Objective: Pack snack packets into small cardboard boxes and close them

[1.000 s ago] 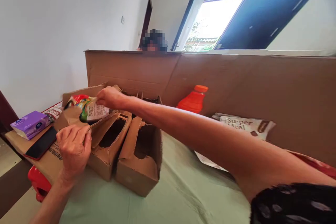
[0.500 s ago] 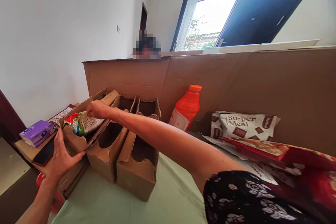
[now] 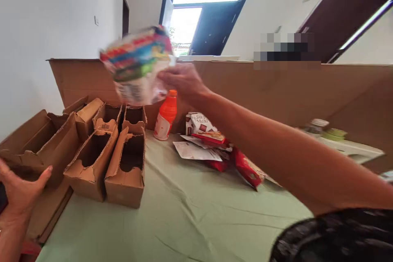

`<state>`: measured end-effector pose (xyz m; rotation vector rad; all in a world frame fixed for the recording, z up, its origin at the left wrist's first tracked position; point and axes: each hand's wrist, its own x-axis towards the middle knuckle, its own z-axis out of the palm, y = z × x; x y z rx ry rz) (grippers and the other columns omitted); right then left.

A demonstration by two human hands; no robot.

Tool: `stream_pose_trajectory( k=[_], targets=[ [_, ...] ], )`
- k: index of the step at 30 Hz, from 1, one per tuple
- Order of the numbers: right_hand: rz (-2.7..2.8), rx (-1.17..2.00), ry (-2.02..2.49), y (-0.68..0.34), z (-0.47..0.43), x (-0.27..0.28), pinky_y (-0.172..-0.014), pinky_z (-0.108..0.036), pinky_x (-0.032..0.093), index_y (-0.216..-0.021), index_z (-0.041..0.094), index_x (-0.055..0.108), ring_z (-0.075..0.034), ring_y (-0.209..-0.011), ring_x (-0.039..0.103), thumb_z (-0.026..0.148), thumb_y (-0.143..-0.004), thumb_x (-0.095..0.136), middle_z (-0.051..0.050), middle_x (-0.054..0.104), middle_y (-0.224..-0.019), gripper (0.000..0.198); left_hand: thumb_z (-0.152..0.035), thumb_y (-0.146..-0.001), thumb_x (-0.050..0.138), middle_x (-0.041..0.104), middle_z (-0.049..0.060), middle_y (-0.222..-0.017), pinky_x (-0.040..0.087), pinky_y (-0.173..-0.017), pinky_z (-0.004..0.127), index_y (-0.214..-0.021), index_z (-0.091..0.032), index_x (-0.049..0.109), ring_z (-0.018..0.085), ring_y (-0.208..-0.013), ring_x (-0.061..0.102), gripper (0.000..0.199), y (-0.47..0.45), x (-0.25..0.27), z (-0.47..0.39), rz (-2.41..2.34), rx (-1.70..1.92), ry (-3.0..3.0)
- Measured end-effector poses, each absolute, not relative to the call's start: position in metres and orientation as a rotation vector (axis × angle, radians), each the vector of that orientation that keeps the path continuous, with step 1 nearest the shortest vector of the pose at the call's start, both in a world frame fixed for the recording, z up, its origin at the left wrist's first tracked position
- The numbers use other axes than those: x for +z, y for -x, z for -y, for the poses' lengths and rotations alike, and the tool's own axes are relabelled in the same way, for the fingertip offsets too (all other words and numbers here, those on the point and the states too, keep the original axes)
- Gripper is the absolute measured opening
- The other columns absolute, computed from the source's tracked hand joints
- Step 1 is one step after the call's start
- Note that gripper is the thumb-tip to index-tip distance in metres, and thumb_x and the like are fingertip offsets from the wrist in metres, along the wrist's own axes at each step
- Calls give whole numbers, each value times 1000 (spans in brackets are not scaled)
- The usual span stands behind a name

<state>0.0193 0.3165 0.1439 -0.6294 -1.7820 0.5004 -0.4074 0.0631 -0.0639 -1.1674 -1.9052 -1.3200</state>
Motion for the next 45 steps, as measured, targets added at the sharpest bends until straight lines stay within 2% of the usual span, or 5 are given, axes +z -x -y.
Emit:
stream_pose_trajectory(
  k=[7, 14, 18, 27, 45],
  targets=[
    [1676, -80, 1027, -199, -290, 61, -95, -54, 47, -67, 33, 67, -34, -107, 69, 57, -84, 60, -13, 72, -89, 30, -66, -75, 70, 26, 20, -170, 31, -122, 65, -166, -19, 12, 47, -153, 31, 118, 409, -59, -54, 2017, -1252, 1201],
    [1993, -410, 1088, -258, -299, -54, -104, -54, 51, -83, 47, 70, -31, -110, 71, 41, -78, 54, -1, 76, -101, 17, -43, -92, 62, 39, 11, -164, 32, -124, 62, -162, -28, 28, 43, -149, 38, 79, 358, 0, -40, 1626, -1054, 1321],
    [2082, -477, 1060, -209, -298, -37, -95, -66, 52, -88, 35, 75, -40, -110, 71, 40, -90, 43, -8, 75, -118, 32, -34, -96, 52, 61, 13, -143, 35, -123, 51, -142, -19, 54, 34, -144, 47, 49, 320, 51, -105, 1793, -790, 1511],
    [2288, -307, 682, -95, -281, -13, -90, -54, 56, -90, 33, 78, -30, -113, 72, 22, -91, 51, -7, 76, -124, 28, -39, -98, 67, 64, 11, -130, 58, -95, 49, -128, -17, 62, 26, -112, 66, 38, 321, 83, -282, 2335, -200, 1497],
    [2642, -45, 720, 188, -359, 93, -98, -36, 50, -131, 19, 70, -26, -120, 66, 14, -97, 48, -10, 72, -132, 40, -36, -99, 66, 67, 9, -125, 58, -95, 47, -123, -17, 65, 24, -110, 67, 31, 303, 25, -244, 2101, -159, 1691]
  ],
)
